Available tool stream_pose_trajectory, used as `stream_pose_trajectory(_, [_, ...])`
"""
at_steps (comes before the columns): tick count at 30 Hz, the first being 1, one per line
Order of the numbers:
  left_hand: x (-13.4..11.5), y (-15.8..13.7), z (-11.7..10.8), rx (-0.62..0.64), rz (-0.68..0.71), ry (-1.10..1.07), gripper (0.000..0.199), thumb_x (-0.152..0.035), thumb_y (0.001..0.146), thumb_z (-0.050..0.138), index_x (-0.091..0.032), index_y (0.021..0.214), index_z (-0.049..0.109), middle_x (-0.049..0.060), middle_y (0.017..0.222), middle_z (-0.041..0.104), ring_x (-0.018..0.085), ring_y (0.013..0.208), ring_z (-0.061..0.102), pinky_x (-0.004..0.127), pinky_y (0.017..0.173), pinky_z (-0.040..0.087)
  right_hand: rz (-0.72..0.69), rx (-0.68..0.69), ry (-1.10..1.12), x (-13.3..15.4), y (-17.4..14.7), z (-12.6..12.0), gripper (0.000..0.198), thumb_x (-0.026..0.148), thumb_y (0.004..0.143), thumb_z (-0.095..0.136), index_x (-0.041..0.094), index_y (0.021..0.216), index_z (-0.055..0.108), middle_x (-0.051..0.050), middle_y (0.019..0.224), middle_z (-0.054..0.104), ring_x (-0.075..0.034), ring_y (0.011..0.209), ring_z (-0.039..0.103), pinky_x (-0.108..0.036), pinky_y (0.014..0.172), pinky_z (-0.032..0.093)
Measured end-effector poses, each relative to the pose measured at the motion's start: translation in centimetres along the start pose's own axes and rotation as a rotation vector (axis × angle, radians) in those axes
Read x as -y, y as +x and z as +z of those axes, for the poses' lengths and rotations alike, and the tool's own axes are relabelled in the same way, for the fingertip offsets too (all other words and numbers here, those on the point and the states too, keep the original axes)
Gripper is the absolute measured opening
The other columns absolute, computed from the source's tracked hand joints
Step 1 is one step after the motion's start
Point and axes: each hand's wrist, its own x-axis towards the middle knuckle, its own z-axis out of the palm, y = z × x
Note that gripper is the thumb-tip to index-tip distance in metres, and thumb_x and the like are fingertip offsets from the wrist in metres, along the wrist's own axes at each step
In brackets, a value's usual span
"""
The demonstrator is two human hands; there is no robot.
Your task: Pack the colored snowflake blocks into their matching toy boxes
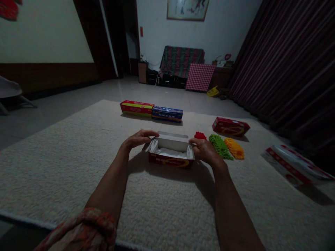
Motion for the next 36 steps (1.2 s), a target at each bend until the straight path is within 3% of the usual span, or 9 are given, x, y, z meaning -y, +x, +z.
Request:
stream_pose_trajectory(6, [-0.9, 0.3, 0.4, -0.042, -0.026, 0.237, 0.052, -0.02, 0.064, 0.06, -0.019, 0.112, 0.081, -0.002, 0.063, 0.064, 0.016, 0.057, 0.054, 0.029, 0.06, 0.047, 0.012, 0.003, -0.069, 0.8, 0.0, 0.4, 0.035, 0.012, 0.09, 0.052, 0.019, 0.111, 0.078, -0.012, 0.103, 0.081, -0.024, 0.095, 0.073, -0.028, 0.082, 0.05])
stream_pose_trajectory(11, [-1.7, 0.2, 1.1, -0.101, 0.018, 0.395, 0.051, -0.017, 0.062, 0.055, -0.02, 0.105, 0.082, 0.002, 0.079, 0.075, 0.017, 0.064, 0.061, 0.03, 0.063, 0.051, -0.009, -0.029, -0.006, 0.9, 0.1, 0.9, 0.031, 0.01, 0.085, 0.057, 0.022, 0.105, 0.078, -0.01, 0.106, 0.08, -0.025, 0.098, 0.072, -0.031, 0.086, 0.05])
stream_pose_trajectory(16, [-1.5, 0.4, 1.5, -0.132, 0.071, 0.523, 0.037, -0.019, 0.069, 0.064, -0.022, 0.1, 0.083, 0.006, 0.091, 0.079, 0.021, 0.072, 0.067, 0.034, 0.069, 0.053, 0.004, -0.033, 0.024, 1.0, 0.1, 0.9, 0.029, 0.007, 0.083, 0.055, 0.022, 0.094, 0.078, -0.012, 0.1, 0.079, -0.027, 0.098, 0.072, -0.033, 0.086, 0.051])
stream_pose_trajectory(19, [-1.4, 0.5, 1.7, -0.155, 0.1, 0.564, 0.035, -0.017, 0.071, 0.063, -0.024, 0.099, 0.084, 0.007, 0.089, 0.08, 0.025, 0.077, 0.07, 0.038, 0.074, 0.055, 0.014, -0.047, 0.052, 0.9, 0.2, 1.0, 0.029, 0.006, 0.082, 0.057, 0.021, 0.095, 0.078, -0.012, 0.102, 0.079, -0.027, 0.1, 0.071, -0.033, 0.089, 0.051])
stream_pose_trajectory(22, [-1.7, 0.6, 1.9, -0.157, 0.122, 0.618, 0.036, -0.014, 0.075, 0.059, -0.024, 0.099, 0.084, 0.009, 0.099, 0.081, 0.028, 0.091, 0.073, 0.041, 0.086, 0.055, 0.031, -0.05, 0.056, 0.9, 0.3, 1.1, 0.033, 0.005, 0.081, 0.058, 0.019, 0.102, 0.079, -0.012, 0.106, 0.079, -0.026, 0.103, 0.071, -0.032, 0.09, 0.051])
stream_pose_trajectory(26, [-2.3, 0.6, 2.5, -0.15, 0.109, 0.652, 0.029, -0.033, 0.088, 0.061, -0.021, 0.106, 0.081, 0.013, 0.114, 0.078, 0.031, 0.107, 0.071, 0.043, 0.095, 0.053, 0.058, -0.047, 0.05, 1.1, 0.5, 1.2, 0.035, 0.003, 0.081, 0.056, 0.016, 0.104, 0.079, -0.014, 0.109, 0.079, -0.027, 0.106, 0.071, -0.032, 0.092, 0.051])
stream_pose_trajectory(29, [-2.5, 0.6, 3.3, -0.154, 0.079, 0.709, 0.04, -0.046, 0.088, 0.067, -0.02, 0.115, 0.078, 0.014, 0.116, 0.075, 0.032, 0.108, 0.069, 0.043, 0.095, 0.053, 0.074, -0.053, 0.054, 1.1, 0.5, 1.2, 0.035, 0.004, 0.081, 0.056, 0.015, 0.106, 0.079, -0.014, 0.109, 0.079, -0.027, 0.107, 0.071, -0.032, 0.092, 0.051])
stream_pose_trajectory(33, [-2.5, 0.9, 4.0, -0.145, 0.065, 0.776, 0.038, -0.034, 0.082, 0.071, -0.016, 0.116, 0.077, 0.017, 0.12, 0.072, 0.035, 0.108, 0.068, 0.047, 0.097, 0.052, 0.076, -0.052, 0.097, 1.1, 0.5, 1.0, 0.032, 0.008, 0.088, 0.052, 0.015, 0.102, 0.079, -0.013, 0.104, 0.08, -0.024, 0.099, 0.072, -0.029, 0.086, 0.051])
stream_pose_trajectory(36, [-2.3, 1.1, 4.2, -0.181, 0.044, 0.751, 0.038, -0.018, 0.077, 0.065, -0.017, 0.112, 0.079, 0.016, 0.119, 0.073, 0.035, 0.109, 0.068, 0.048, 0.1, 0.052, 0.083, -0.045, 0.118, 1.4, 0.4, 1.0, 0.026, 0.022, 0.094, 0.055, 0.013, 0.1, 0.079, -0.014, 0.103, 0.079, -0.024, 0.094, 0.072, -0.031, 0.083, 0.052])
